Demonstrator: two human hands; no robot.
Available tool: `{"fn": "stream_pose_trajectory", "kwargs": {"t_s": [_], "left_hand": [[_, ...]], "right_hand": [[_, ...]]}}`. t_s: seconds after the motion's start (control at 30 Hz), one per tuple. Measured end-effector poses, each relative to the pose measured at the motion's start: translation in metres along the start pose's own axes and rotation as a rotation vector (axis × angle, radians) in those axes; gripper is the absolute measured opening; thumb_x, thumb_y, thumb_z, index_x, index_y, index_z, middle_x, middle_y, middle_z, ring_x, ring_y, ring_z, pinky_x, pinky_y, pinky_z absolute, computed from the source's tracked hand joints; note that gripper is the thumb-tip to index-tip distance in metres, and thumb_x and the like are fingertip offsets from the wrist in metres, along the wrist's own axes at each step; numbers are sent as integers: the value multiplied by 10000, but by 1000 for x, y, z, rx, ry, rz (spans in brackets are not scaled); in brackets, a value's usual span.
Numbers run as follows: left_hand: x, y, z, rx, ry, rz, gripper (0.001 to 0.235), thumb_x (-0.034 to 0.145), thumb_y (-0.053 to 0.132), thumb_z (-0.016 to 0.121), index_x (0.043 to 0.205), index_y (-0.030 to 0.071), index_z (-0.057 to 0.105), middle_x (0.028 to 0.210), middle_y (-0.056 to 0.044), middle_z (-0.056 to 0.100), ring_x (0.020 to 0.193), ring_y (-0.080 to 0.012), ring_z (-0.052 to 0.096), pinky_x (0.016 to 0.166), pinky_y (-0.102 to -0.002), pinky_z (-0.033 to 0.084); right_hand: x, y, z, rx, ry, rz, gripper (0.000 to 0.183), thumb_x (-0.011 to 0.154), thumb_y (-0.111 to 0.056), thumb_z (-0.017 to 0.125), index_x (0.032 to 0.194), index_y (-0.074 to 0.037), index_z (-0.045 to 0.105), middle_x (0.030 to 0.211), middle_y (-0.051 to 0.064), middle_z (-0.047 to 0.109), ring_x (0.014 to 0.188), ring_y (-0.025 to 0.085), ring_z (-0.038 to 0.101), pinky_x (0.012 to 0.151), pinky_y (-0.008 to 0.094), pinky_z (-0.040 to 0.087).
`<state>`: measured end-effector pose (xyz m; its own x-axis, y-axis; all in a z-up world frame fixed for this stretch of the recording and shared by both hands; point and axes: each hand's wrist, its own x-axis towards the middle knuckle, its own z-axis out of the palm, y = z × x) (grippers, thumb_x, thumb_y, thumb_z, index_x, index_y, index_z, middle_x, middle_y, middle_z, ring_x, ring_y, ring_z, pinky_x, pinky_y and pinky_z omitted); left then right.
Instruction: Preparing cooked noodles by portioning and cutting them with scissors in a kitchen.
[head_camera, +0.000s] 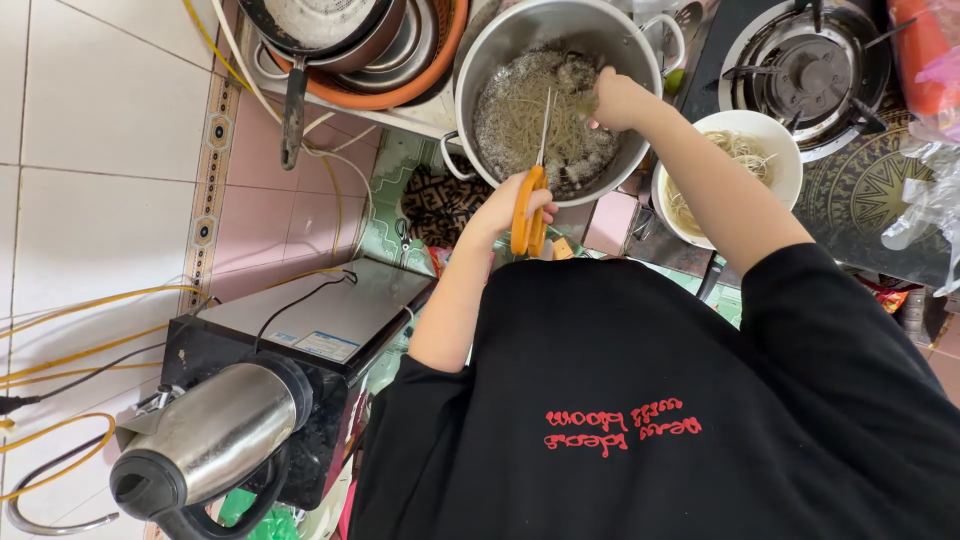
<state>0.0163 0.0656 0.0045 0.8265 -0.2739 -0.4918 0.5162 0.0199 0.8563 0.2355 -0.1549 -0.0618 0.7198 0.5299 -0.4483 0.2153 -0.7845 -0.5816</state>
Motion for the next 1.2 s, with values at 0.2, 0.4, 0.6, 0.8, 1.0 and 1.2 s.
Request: {"fn": "stream_pose_trajectory", "kwargs": {"t_s": [0.2, 0.4, 0.6, 0.8, 1.0, 1.2], "left_hand": [[-5, -22, 11, -91, -13, -33, 385, 878, 175, 633, 1116, -127, 630, 929, -174, 744, 764, -218, 747, 696, -345, 616], [6, -18, 35, -211, -71, -34, 452, 873, 178, 625, 1216, -105, 550, 986, -181, 724, 830, -217, 727, 748, -342, 607], [17, -2, 42, -234, -63, -10, 559, 871, 171, 624, 1337, -103, 479, 1056, -210, 713, 878, -223, 721, 798, -342, 604], [20, 9, 43, -299, -29, 40, 608, 856, 163, 614, 1380, -84, 432, 1082, -220, 697, 899, -223, 710, 820, -354, 606], [18, 14, 42, -367, -13, 77, 481, 856, 115, 584, 1292, -73, 504, 977, -179, 706, 794, -217, 719, 680, -336, 597], [-5, 19, 34, -420, 60, 8, 322, 945, 165, 661, 1139, -89, 620, 781, -117, 660, 628, -196, 654, 589, -323, 580]], "right_hand": [[-30, -35, -23, 661, -52, 122, 245, 1000, -68, 643, 1179, 95, 679, 1030, 147, 722, 851, 168, 668, 725, 295, 539], [-43, -44, -22, 1096, -48, 68, 240, 1031, -99, 657, 1207, 58, 702, 985, 66, 670, 837, 114, 610, 754, 247, 534], [-58, -68, -29, 825, 87, -6, 272, 1029, -139, 648, 1208, 61, 699, 967, 68, 702, 796, 106, 631, 695, 244, 533], [-72, -87, -40, 626, 237, -150, 217, 912, 10, 758, 1121, 67, 746, 943, 122, 758, 800, 124, 723, 738, 254, 606], [-68, -85, -37, 892, 106, -71, 210, 894, 19, 786, 1083, 94, 735, 946, 151, 760, 791, 164, 747, 748, 277, 636], [-45, -67, -27, 797, 196, -48, 202, 891, -6, 792, 1067, 79, 742, 963, 145, 764, 834, 180, 770, 773, 289, 661]]}}
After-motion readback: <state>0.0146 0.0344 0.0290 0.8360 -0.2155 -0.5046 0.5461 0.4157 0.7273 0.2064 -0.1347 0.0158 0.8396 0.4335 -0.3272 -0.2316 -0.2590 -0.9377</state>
